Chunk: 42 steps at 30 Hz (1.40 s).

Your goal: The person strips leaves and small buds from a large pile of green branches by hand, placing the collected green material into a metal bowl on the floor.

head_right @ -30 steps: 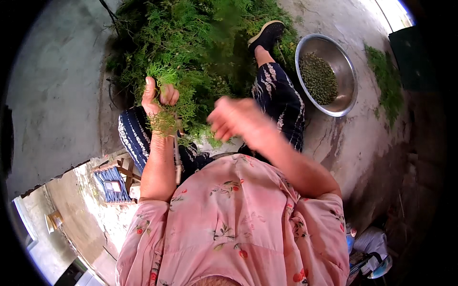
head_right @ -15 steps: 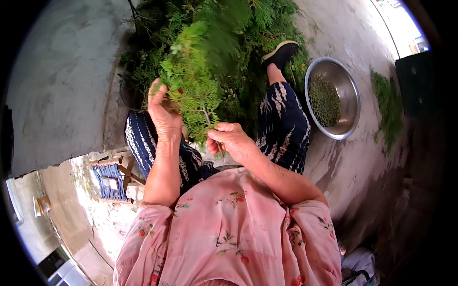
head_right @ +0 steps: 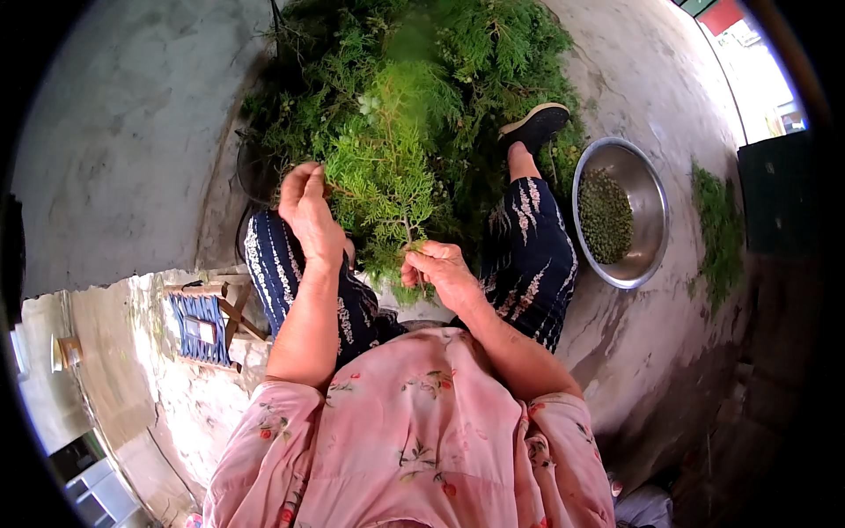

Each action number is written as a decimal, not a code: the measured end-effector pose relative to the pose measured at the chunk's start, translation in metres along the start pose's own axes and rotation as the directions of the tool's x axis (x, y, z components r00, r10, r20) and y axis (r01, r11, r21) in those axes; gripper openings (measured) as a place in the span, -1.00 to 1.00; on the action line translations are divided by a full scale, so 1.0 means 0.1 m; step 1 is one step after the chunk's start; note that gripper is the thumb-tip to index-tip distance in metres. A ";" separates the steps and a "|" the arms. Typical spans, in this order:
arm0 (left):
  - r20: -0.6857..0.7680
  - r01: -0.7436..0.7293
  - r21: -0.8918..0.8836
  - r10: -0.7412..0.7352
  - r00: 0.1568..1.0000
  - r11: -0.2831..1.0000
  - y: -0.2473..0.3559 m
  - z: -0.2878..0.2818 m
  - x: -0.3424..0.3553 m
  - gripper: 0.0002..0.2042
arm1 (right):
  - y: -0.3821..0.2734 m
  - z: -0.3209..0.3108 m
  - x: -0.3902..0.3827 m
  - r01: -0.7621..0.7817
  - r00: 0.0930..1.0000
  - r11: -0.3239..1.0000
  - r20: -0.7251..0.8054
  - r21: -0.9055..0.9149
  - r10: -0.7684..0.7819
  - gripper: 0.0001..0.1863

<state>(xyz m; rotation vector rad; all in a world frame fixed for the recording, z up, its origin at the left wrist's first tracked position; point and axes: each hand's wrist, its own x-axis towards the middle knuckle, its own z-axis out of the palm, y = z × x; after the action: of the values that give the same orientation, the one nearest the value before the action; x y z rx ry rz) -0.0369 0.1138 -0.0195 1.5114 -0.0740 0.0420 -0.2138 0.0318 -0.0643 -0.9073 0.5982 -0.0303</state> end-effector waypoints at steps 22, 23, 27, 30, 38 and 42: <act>0.464 0.153 -0.317 0.012 0.886 0.936 -0.22 0.14 -0.15 -0.78 | -0.03 -0.15 0.03 -0.099 0.958 0.986 0.255 -0.136 0.131 -0.79; 0.441 0.145 -0.305 0.005 0.897 0.941 -0.21 0.15 -0.13 -0.78 | -0.03 -0.18 0.03 -0.104 0.953 0.985 0.268 -0.140 0.139 -0.78; 0.511 0.155 -0.105 -0.080 0.856 0.982 -0.11 0.13 -0.09 -0.81 | 0.01 -0.25 0.03 -0.148 0.924 0.986 0.345 -0.082 0.167 -0.83; 0.583 0.426 -0.225 -0.229 0.780 0.876 -0.03 0.13 -0.11 -0.84 | 0.03 -0.30 0.06 -0.208 0.891 0.977 0.405 -0.039 0.205 -0.80; 0.528 0.039 -0.131 0.036 0.848 0.991 -0.07 0.12 -0.13 -0.88 | -0.01 -0.53 0.10 0.083 0.961 0.872 0.270 -0.482 0.058 -0.68; 0.476 -0.014 -0.096 0.058 0.878 0.995 -0.10 0.12 -0.16 -0.86 | -0.71 -0.25 0.12 -0.016 0.974 0.855 -0.201 -0.518 -0.103 -0.62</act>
<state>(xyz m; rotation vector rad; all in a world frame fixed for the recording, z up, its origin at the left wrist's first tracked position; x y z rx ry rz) -0.0520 0.1013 -0.0299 1.4009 -0.4968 -0.3060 -0.2005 -0.0344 -0.0283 -1.4579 0.8145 -0.0113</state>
